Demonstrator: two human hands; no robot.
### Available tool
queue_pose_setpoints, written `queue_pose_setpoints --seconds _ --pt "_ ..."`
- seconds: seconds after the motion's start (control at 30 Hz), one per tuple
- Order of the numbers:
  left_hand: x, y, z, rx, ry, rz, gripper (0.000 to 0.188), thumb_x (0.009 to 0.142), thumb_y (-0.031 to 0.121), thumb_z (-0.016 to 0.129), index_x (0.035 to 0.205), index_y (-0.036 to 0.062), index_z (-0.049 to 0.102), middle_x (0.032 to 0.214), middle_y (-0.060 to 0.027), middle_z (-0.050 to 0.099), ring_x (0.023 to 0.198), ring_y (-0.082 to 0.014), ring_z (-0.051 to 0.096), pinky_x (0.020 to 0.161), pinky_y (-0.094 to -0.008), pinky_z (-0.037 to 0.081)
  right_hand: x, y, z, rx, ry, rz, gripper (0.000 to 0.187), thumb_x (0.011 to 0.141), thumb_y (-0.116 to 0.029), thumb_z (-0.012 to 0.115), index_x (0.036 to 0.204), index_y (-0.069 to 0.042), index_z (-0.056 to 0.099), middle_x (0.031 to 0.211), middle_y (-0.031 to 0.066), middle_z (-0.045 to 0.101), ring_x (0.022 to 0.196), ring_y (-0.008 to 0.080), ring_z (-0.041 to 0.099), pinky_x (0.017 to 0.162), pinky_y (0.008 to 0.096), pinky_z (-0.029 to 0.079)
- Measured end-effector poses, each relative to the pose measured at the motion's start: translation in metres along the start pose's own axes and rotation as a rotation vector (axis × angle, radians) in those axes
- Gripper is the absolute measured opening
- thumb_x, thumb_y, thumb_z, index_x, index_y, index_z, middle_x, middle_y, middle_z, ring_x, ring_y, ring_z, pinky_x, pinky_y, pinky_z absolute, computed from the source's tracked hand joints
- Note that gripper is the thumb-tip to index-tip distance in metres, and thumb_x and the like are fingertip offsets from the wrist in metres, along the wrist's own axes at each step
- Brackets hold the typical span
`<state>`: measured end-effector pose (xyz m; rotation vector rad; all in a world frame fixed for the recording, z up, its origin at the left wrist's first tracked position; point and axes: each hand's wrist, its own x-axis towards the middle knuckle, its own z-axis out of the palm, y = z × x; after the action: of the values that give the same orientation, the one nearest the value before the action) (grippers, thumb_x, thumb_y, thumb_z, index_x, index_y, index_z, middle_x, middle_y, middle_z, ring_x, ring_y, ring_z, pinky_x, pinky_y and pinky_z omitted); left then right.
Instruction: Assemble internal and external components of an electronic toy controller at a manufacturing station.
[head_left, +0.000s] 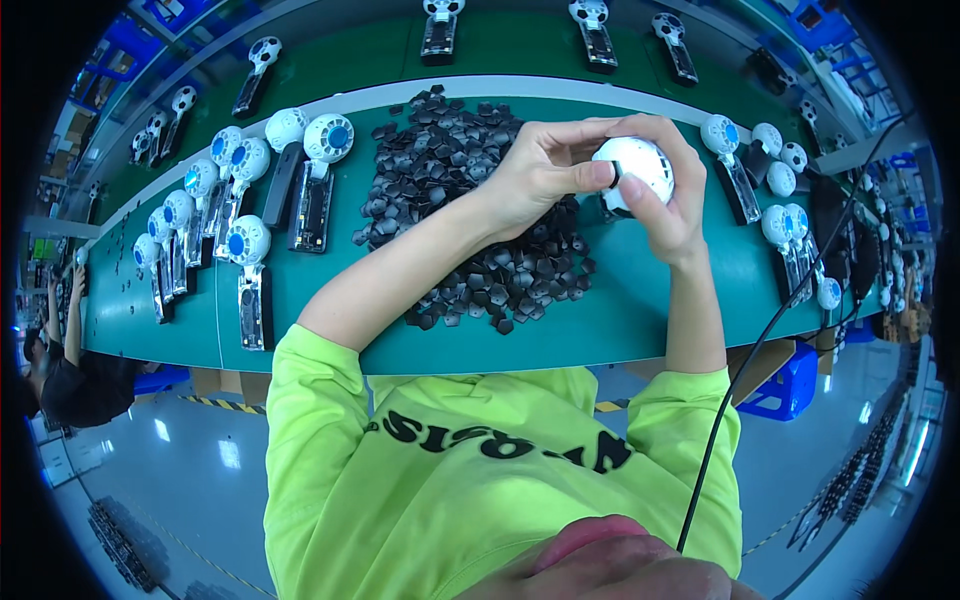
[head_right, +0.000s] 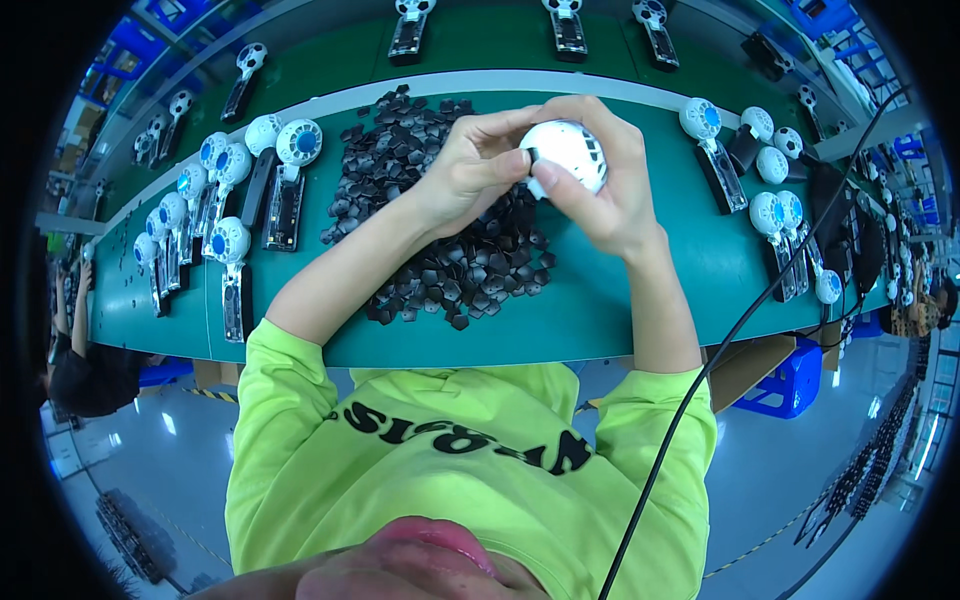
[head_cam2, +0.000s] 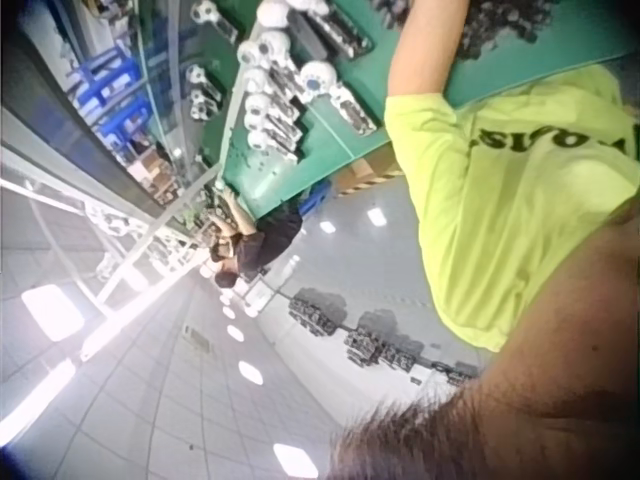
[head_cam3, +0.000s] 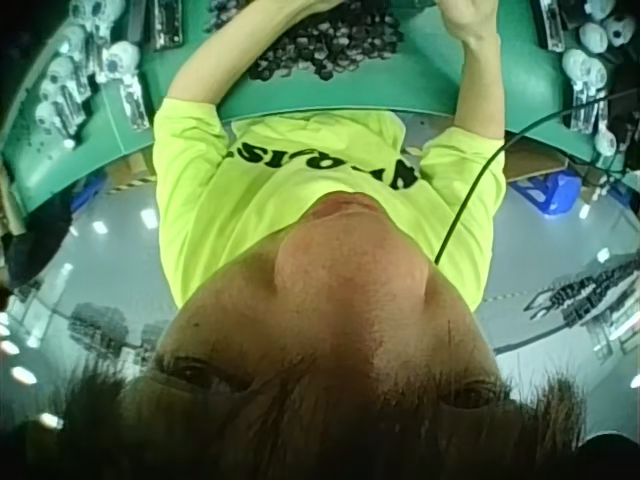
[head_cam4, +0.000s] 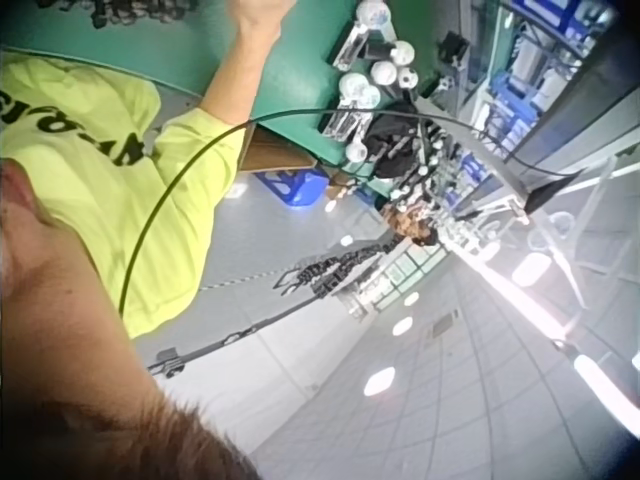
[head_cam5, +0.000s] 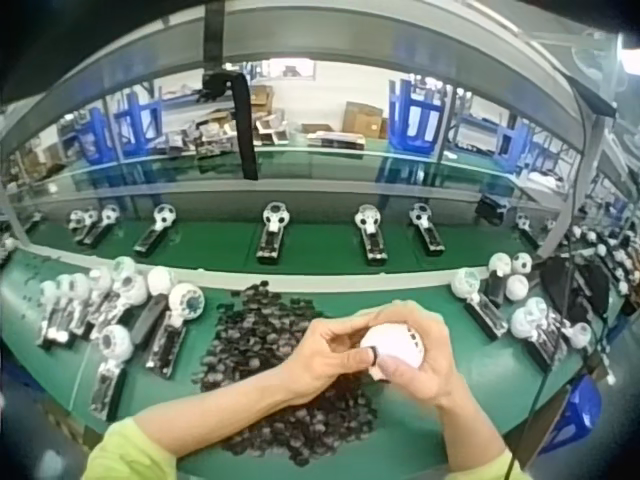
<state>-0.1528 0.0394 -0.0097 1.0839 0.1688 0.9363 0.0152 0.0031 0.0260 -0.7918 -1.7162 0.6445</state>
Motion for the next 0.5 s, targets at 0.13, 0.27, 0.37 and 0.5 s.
queue_pose_setpoints --seconds 0.13,0.27,0.37,0.5 --pt "0.000 -0.015 0.019 0.028 0.135 0.106 0.045 0.093 0.021 0.069 0.132 0.0006 0.058 0.120 -0.0108 0.065 0.106 -0.0182 0.061 0.093 -0.0287 0.049 0.001 0.006 -0.009 0.113 0.022 0.124 0.035 0.075 -0.020 0.069 0.104 -0.002 0.064 0.093 0.0097 0.067 0.076 0.0184 0.059 0.070 0.0258 0.047" --pt "-0.001 -0.027 0.036 0.124 0.258 0.183 0.042 0.101 0.027 0.057 0.133 -0.0008 0.055 0.114 -0.0088 0.065 0.103 -0.0166 0.061 0.091 -0.0266 0.049 0.003 0.003 0.002 0.087 0.082 0.179 0.030 0.076 -0.016 0.067 0.102 -0.002 0.065 0.091 0.0088 0.066 0.076 0.0173 0.057 0.070 0.0254 0.046" --pt "0.000 -0.033 0.043 0.178 0.309 0.210 0.044 0.106 0.031 0.048 0.135 -0.0017 0.051 0.110 -0.0078 0.064 0.103 -0.0161 0.060 0.091 -0.0271 0.049 0.002 -0.004 0.005 -0.014 0.155 0.207 0.027 0.076 -0.013 0.066 0.100 -0.002 0.065 0.090 0.0082 0.065 0.076 0.0167 0.057 0.069 0.0253 0.046" --pt "0.002 -0.044 0.054 0.110 0.407 0.430 0.046 0.109 0.035 0.037 0.137 0.0004 0.047 0.105 -0.0064 0.061 0.096 -0.0138 0.058 0.085 -0.0273 0.048 0.003 -0.008 0.015 -0.013 0.120 0.217 0.026 0.076 -0.013 0.062 0.099 -0.001 0.066 0.097 0.0083 0.064 0.083 0.0178 0.057 0.074 0.0256 0.046"
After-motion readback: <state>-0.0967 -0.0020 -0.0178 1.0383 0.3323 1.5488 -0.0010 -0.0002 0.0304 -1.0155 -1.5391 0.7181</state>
